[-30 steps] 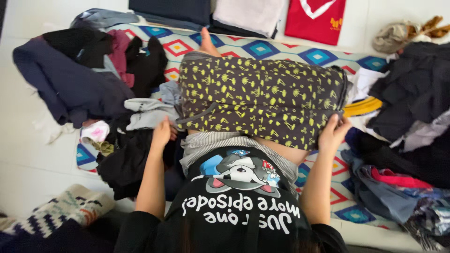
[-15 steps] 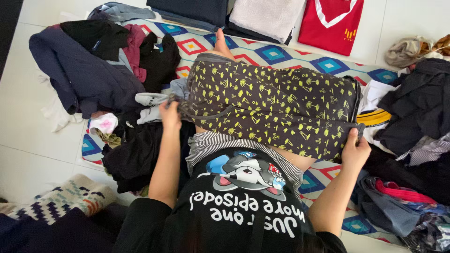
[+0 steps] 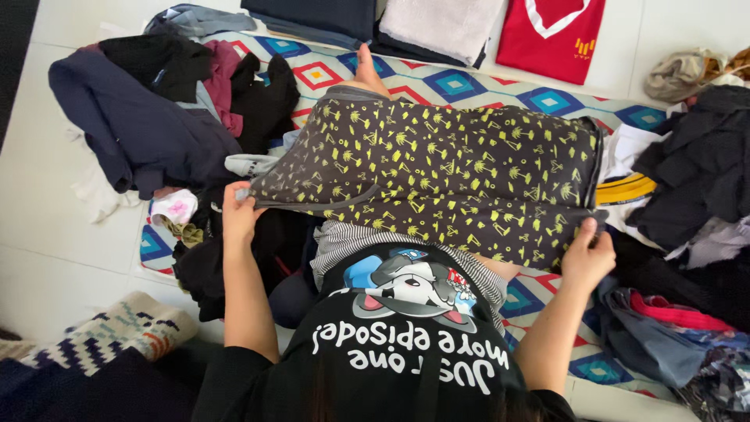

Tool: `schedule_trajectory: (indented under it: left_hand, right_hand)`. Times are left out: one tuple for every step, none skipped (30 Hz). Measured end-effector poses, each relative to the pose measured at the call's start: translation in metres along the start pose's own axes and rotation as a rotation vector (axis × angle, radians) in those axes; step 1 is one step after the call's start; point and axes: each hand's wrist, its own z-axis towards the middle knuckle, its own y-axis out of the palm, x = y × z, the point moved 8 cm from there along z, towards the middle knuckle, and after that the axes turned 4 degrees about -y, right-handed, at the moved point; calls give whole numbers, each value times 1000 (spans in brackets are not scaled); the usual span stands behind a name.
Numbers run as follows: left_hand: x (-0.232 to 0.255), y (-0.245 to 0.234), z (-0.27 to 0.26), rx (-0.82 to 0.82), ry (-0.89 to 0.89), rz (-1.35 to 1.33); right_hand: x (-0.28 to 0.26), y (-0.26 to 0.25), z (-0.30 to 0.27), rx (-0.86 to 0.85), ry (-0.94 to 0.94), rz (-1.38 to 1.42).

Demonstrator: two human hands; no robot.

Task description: The person sits cross-legged on a patterned mat and folds several garments by hand. They fold a dark patterned top, a plain dark top, and a white and yellow striped top, placing each folded item into a neat stack on the floor.

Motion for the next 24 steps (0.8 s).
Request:
schedule_trajectory:
  left_hand:
    - [0, 6, 1, -4, 38, 7]
    - [2, 15, 0, -8, 77, 13]
    - [7, 26, -3, -12, 116, 20]
    - [25, 33, -11, 124, 255, 279]
    - [46, 45, -25, 260, 396, 538]
    - [67, 62, -44, 396, 531, 798]
    - [90, 88, -68, 487, 714, 894]
    - [109, 117, -95, 577, 899, 985]
    - [115, 145, -103, 372, 851, 878]
    - [120, 174, -114, 172, 798, 768]
    - [127, 207, -126, 18, 829, 765]
    - [133, 237, -138, -137, 858, 759]
    - [138, 258, -150, -199, 890, 762]
    - [145, 275, -158, -264, 929, 760]
    - [152, 283, -161, -273, 952, 798]
    - [155, 289, -162, -282, 974, 834]
    - [157, 294, -162, -291, 997, 870]
    - [156, 293, -161, -304, 999, 863]
    - [155, 291, -159, -317, 1001, 855]
    - [149, 288, -159, -329, 997, 850]
    - [143, 286, -156, -324, 979, 847]
    - [139, 284, -151, -317, 964, 849]
    - [134, 282, -149, -310, 949, 851]
    - [133, 280, -144, -240, 938, 846]
  right_hand:
    - [1, 3, -1, 5, -15, -33]
    - [1, 8, -1, -1, -4, -38]
    - [0, 11, 0, -8, 7, -43]
    - [-3, 14, 0, -12, 18, -47]
    - [-9, 13, 2, 3, -1, -38]
    - [-16, 8, 2, 15, -18, -33]
    - [-25, 4, 1, 27, -35, -27]
    - [-38, -3, 1, 63, -105, -63]
    - [-53, -12, -1, 97, -174, -98]
    - [-67, -18, -4, 128, -244, -133]
    - [-76, -17, -6, 103, -253, -66]
    - [-85, -13, -9, 80, -261, 2]
    - [-93, -11, -10, 57, -269, 70]
    - [-100, -5, -10, 45, -269, 74]
    - [-108, 4, -12, 32, -270, 77]
    - [-112, 10, -13, 20, -272, 80]
    - [-113, 18, -14, -5, -241, 127]
    - [-112, 27, -18, -39, -207, 174]
    - [-109, 34, -19, -72, -173, 220]
    - [-105, 37, -23, -83, -159, 224]
    - [-99, 39, -25, -94, -144, 228]
    - [-95, 44, -26, -104, -128, 237]
    - [-92, 47, -27, -115, -130, 239]
    - [-88, 49, -25, -119, -133, 241]
